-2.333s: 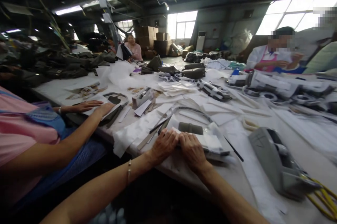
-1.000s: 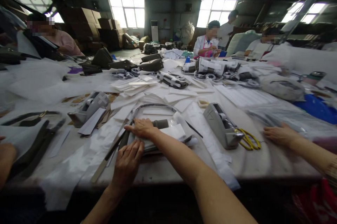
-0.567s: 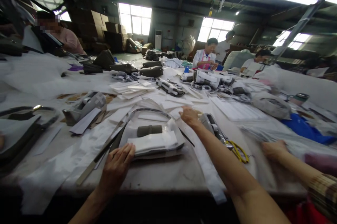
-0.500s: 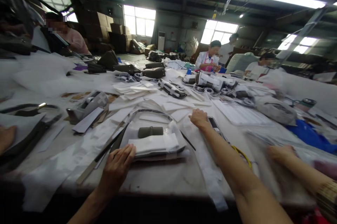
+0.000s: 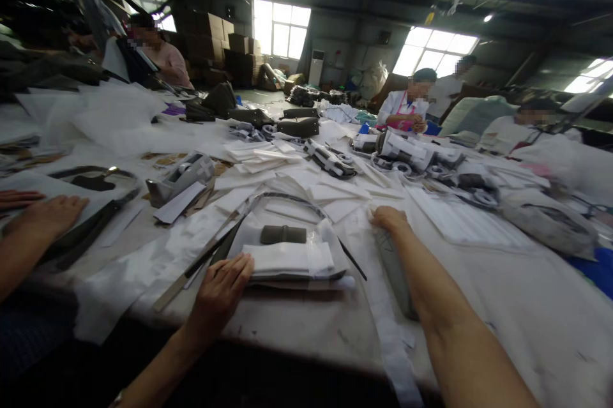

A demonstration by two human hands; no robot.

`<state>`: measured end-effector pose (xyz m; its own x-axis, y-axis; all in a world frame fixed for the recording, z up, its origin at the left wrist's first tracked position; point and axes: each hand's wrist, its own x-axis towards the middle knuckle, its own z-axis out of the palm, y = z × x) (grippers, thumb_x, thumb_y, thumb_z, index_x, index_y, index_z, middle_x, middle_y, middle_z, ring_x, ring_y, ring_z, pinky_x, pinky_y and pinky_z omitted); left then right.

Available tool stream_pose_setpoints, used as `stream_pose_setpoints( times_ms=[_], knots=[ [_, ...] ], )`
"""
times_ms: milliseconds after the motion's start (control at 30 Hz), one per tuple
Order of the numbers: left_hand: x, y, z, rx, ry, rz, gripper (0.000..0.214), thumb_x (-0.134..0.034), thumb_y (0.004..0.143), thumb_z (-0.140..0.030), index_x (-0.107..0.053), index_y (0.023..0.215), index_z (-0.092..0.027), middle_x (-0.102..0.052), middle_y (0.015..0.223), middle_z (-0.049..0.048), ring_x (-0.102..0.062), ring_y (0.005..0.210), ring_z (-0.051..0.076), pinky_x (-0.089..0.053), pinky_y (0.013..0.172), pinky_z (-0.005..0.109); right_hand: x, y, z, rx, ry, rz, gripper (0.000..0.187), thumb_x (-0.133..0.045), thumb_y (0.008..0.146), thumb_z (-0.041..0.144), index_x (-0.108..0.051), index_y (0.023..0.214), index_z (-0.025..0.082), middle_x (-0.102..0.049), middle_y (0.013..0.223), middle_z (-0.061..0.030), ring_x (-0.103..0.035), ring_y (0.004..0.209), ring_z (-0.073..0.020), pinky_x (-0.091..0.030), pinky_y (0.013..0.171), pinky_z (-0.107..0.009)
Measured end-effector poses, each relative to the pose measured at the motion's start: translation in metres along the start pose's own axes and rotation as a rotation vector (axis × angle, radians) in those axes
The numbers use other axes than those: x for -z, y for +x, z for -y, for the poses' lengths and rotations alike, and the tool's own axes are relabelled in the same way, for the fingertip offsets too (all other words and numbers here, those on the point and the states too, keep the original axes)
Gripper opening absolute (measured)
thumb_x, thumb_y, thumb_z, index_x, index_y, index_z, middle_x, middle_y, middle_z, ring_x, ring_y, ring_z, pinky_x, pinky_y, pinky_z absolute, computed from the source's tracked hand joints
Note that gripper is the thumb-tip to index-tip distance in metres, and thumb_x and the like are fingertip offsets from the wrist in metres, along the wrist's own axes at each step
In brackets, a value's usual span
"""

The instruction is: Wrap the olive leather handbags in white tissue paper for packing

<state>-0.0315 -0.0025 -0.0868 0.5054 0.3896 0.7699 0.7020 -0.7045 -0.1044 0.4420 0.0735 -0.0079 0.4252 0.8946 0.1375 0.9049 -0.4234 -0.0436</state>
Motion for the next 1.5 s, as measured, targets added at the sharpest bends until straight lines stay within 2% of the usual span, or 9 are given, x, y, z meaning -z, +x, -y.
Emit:
stream_pose_setpoints(
  times_ms=[200,333,600,700,833,1033,1200,1400,1500],
  knots=[
    [0.000,0.000,0.002,0.007,-0.021,-0.003,0.032,-0.041,0.097,-0.004,-0.058,0.124,-0.012,-0.070,0.119,0.0120,-0.064,0.113,0.024,-0.041,0.095,0.040,0.023,-0.040,0.004,0.001,0.116,-0.109,0.030,-0.058,0.083,0.044,-0.074,0.097,0.022,-0.072,0.113,-0.0087,-0.065,0.103,-0.0268,-0.046,0.092,-0.038],
    [0.001,-0.003,0.004,0.065,-0.064,-0.009,0.036,-0.043,0.093,-0.002,-0.055,0.125,-0.013,-0.069,0.119,0.0120,-0.064,0.113,0.024,-0.043,0.095,0.039,0.032,-0.108,0.005,0.039,0.363,-0.203,0.036,-0.062,0.079,0.056,-0.071,0.086,0.023,-0.074,0.090,-0.0049,-0.068,0.084,-0.0240,-0.050,0.078,-0.034],
    [0.000,-0.010,0.010,0.247,-0.111,-0.031,0.048,-0.056,0.082,-0.002,-0.050,0.129,-0.014,-0.067,0.119,0.0148,-0.064,0.105,0.028,-0.048,0.092,0.041,0.001,-0.224,0.009,0.189,0.506,-0.016,0.027,-0.061,0.083,0.050,-0.069,0.081,0.024,-0.068,0.082,-0.0030,-0.065,0.072,-0.0206,-0.050,0.068,-0.032],
    [-0.002,-0.010,0.010,0.254,-0.121,-0.044,0.051,-0.056,0.082,-0.002,-0.049,0.130,-0.017,-0.067,0.118,0.0131,-0.064,0.104,0.028,-0.048,0.092,0.041,-0.023,-0.231,0.006,0.177,0.493,0.002,0.027,-0.059,0.082,0.045,-0.072,0.093,0.024,-0.068,0.088,-0.0048,-0.066,0.077,-0.0224,-0.051,0.075,-0.036],
    [-0.003,-0.010,0.011,0.279,-0.147,-0.082,0.054,-0.054,0.080,-0.001,-0.048,0.131,-0.019,-0.067,0.118,0.0116,-0.065,0.102,0.027,-0.049,0.091,0.041,-0.037,-0.230,0.005,0.099,0.475,0.001,0.027,-0.054,0.082,0.045,-0.071,0.080,0.024,-0.067,0.086,-0.0058,-0.065,0.082,-0.0251,-0.050,0.079,-0.038],
    [-0.004,-0.011,0.011,0.333,-0.178,-0.096,0.058,-0.056,0.079,-0.006,-0.047,0.135,-0.019,-0.067,0.118,0.0111,-0.065,0.102,0.028,-0.050,0.090,0.042,-0.030,-0.228,0.008,0.092,0.335,0.000,0.025,-0.050,0.084,0.042,-0.066,0.078,0.024,-0.067,0.088,-0.0062,-0.064,0.083,-0.0260,-0.048,0.077,-0.039],
    [-0.003,-0.012,0.011,0.335,-0.187,-0.100,0.060,-0.055,0.076,-0.004,-0.047,0.134,-0.020,-0.068,0.116,0.0106,-0.065,0.101,0.028,-0.051,0.089,0.042,-0.038,-0.226,0.005,0.103,0.391,-0.046,0.033,-0.052,0.082,0.047,-0.069,0.097,0.023,-0.066,0.099,-0.0073,-0.066,0.081,-0.0247,-0.050,0.078,-0.039],
    [0.000,-0.011,0.008,0.372,-0.214,-0.087,0.056,-0.054,0.075,-0.003,-0.050,0.128,-0.019,-0.068,0.116,0.0101,-0.064,0.103,0.028,-0.051,0.091,0.042,-0.039,-0.225,0.003,0.086,0.424,-0.056,0.033,-0.053,0.081,0.053,-0.074,0.081,0.027,-0.068,0.091,-0.0060,-0.065,0.080,-0.0269,-0.049,0.076,-0.042],
    [0.000,-0.010,0.008,0.383,-0.217,-0.109,0.054,-0.055,0.075,-0.003,-0.051,0.127,-0.019,-0.068,0.114,0.0099,-0.064,0.102,0.027,-0.052,0.090,0.041,-0.026,-0.225,0.021,0.145,0.394,-0.180,0.036,-0.052,0.084,0.055,-0.075,0.081,0.027,-0.070,0.096,-0.0077,-0.065,0.088,-0.0294,-0.048,0.081,-0.045]
  ],
)
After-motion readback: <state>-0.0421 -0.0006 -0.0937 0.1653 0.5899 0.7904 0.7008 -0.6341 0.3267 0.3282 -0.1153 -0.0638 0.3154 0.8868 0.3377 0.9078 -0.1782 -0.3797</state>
